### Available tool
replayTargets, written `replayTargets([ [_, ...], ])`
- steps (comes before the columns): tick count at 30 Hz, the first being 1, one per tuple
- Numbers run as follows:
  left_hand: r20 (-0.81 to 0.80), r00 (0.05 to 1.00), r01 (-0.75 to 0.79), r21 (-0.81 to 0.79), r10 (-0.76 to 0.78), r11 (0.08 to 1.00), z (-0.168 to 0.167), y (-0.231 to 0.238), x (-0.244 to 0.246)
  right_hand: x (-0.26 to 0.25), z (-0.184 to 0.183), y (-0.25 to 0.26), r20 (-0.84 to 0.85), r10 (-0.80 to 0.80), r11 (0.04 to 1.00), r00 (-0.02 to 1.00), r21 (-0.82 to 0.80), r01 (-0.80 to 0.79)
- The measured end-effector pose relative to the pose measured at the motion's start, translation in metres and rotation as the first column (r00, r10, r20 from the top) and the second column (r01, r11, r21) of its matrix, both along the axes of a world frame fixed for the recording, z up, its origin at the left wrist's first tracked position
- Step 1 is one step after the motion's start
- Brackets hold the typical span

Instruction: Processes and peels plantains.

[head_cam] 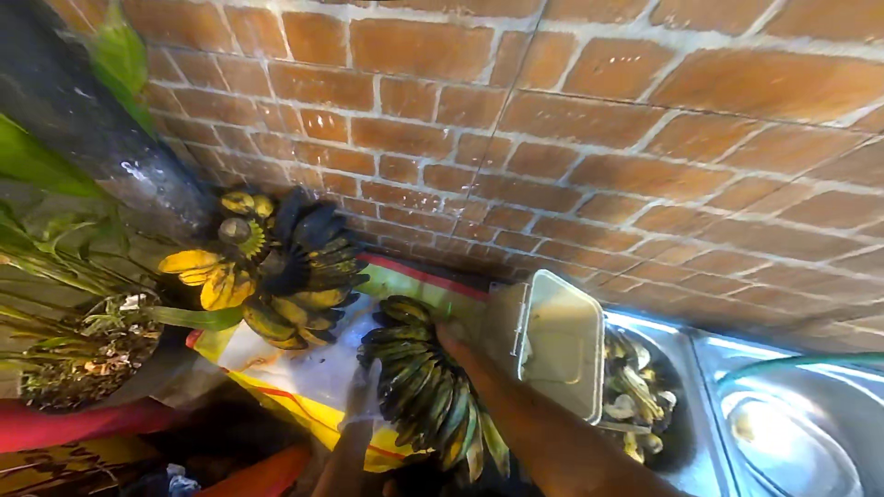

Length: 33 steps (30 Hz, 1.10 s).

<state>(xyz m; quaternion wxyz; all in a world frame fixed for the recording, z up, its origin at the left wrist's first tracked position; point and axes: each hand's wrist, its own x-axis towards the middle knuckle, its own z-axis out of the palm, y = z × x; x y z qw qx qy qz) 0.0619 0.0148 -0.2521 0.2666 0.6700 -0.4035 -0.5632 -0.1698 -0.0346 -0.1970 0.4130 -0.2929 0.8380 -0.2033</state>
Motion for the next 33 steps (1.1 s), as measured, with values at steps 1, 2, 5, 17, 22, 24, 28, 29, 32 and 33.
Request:
replayTargets([
  [1, -0.012, 1.000, -0.017, 0.039, 0.018, 0.999, 0.001, -0.011, 0.001, 0.005, 0.000, -0.003, 0.013, 0.019, 1.000, 1.000, -0.012, -0.019],
  [2, -0.001, 1.000, -0.021, 0.053, 0.021, 0.998, 0.006, -0.022, 0.000, 0.007, -0.001, -0.005, 0.017, 0.035, 0.999, 0.999, -0.023, -0.034],
  [5, 0.001, 1.000, -0.009, 0.045, 0.009, 0.999, 0.027, -0.047, 0.001, 0.010, 0.011, -0.001, 0.048, 0.039, 0.993, 0.998, -0.113, -0.033],
  [17, -0.615, 0.770, -0.163, 0.064, 0.167, 0.985, 0.016, -0.039, 0.059, 0.045, 0.091, 0.049, -0.249, 0.526, 0.662, 0.813, -0.480, -0.575],
  [22, -0.727, 0.634, -0.162, 0.207, 0.262, 0.965, 0.011, -0.016, 0.042, 0.008, 0.033, 0.051, -0.106, 0.307, 0.904, 0.946, -0.279, -0.325],
  [24, -0.702, 0.655, -0.177, 0.220, 0.282, 0.959, 0.014, -0.014, 0.038, 0.003, 0.018, 0.043, -0.098, 0.245, 0.941, 0.964, -0.214, -0.261],
  [28, -0.643, 0.675, -0.274, 0.238, 0.363, 0.932, 0.017, -0.008, 0.042, 0.002, 0.005, 0.037, -0.041, 0.295, 0.951, 0.955, -0.084, -0.298],
  [29, -0.643, 0.671, -0.292, 0.230, 0.370, 0.928, 0.018, -0.006, 0.043, 0.000, -0.004, 0.038, -0.011, 0.281, 0.955, 0.960, -0.100, -0.281],
  [32, -0.676, 0.640, -0.325, 0.192, 0.365, 0.926, 0.024, 0.006, 0.050, 0.001, -0.003, 0.046, 0.062, 0.261, 0.942, 0.963, -0.236, -0.240],
  [33, -0.687, 0.635, -0.327, 0.176, 0.354, 0.928, 0.026, 0.011, 0.056, 0.004, 0.007, 0.051, 0.072, 0.280, 0.922, 0.957, -0.297, -0.247],
])
